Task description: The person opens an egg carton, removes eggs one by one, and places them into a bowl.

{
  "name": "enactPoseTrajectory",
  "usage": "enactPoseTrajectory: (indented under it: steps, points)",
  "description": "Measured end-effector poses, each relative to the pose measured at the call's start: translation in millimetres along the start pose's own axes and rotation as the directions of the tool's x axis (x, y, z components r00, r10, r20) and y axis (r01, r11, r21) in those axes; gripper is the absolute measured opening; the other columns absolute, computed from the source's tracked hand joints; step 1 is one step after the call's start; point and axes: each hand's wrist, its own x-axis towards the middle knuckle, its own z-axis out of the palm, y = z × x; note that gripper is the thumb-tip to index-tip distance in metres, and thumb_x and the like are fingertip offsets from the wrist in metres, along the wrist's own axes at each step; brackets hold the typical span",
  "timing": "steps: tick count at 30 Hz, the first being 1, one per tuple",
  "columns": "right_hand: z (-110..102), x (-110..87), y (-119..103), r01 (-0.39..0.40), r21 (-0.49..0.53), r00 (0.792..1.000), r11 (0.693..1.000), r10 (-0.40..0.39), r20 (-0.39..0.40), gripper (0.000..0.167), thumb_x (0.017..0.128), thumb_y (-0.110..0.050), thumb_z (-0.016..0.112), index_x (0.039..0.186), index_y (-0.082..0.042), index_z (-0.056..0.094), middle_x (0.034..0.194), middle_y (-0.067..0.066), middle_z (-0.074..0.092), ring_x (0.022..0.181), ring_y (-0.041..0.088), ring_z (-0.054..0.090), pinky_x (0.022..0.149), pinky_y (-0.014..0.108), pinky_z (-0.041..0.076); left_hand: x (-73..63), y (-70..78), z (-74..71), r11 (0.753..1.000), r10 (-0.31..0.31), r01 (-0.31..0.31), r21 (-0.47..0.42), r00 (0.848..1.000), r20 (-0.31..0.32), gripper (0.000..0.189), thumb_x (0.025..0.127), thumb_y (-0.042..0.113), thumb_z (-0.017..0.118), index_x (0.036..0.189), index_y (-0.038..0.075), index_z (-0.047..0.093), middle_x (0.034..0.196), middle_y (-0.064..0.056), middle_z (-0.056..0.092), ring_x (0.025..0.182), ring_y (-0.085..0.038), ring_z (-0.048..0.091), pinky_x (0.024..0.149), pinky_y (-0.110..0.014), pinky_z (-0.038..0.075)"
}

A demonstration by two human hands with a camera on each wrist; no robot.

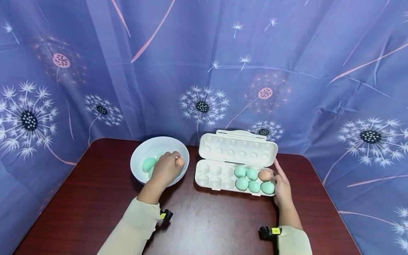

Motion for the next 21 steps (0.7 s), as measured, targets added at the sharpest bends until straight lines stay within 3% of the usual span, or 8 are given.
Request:
enactPoseTrajectory:
  steps: [9,17,21]
  points:
    - [-2.2,1.4,2.0,0.010,0.025,1.000,1.000,-0.010,0.004,0.074,0.098,0.002,0.028,0.155,-0.045,0.032,0.129,-0.011,0.061,0.115,-0.002,0.055,0.092,0.013,0.042,0.4,-1.8,5.5,0.999,0.014,-0.015,0.049,1.000,0.005,0.018,0.088,0.009,0.057,0.100,0.005,0.070,0.089,-0.019,0.066,0.081,-0.036,0.064,0.072,-0.048,0.054]
    - [-1.9,1.8,1.9,0.003,-0.007,1.000,1.000,-0.003,-0.003,0.075,0.097,0.000,0.028,0.154,-0.049,0.031,0.149,0.005,0.050,0.121,0.000,0.050,0.093,0.013,0.040,1.3,-3.2,9.2,0.997,0.033,-0.032,0.068,0.999,-0.002,0.018,0.089,0.012,0.058,0.098,0.006,0.071,0.089,-0.020,0.067,0.081,-0.040,0.063,0.071,-0.050,0.054]
    - [-0.8,0.4,1.4,0.028,0.002,1.000,1.000,-0.028,-0.007,0.074,0.098,0.000,0.028,0.154,-0.048,0.032,0.140,-0.001,0.056,0.119,0.001,0.052,0.093,0.013,0.041,0.0,-3.6,9.3,0.997,0.036,-0.035,0.074,0.999,-0.007,0.023,0.090,0.013,0.058,0.105,0.006,0.075,0.096,-0.020,0.070,0.086,-0.043,0.064,0.076,-0.052,0.055]
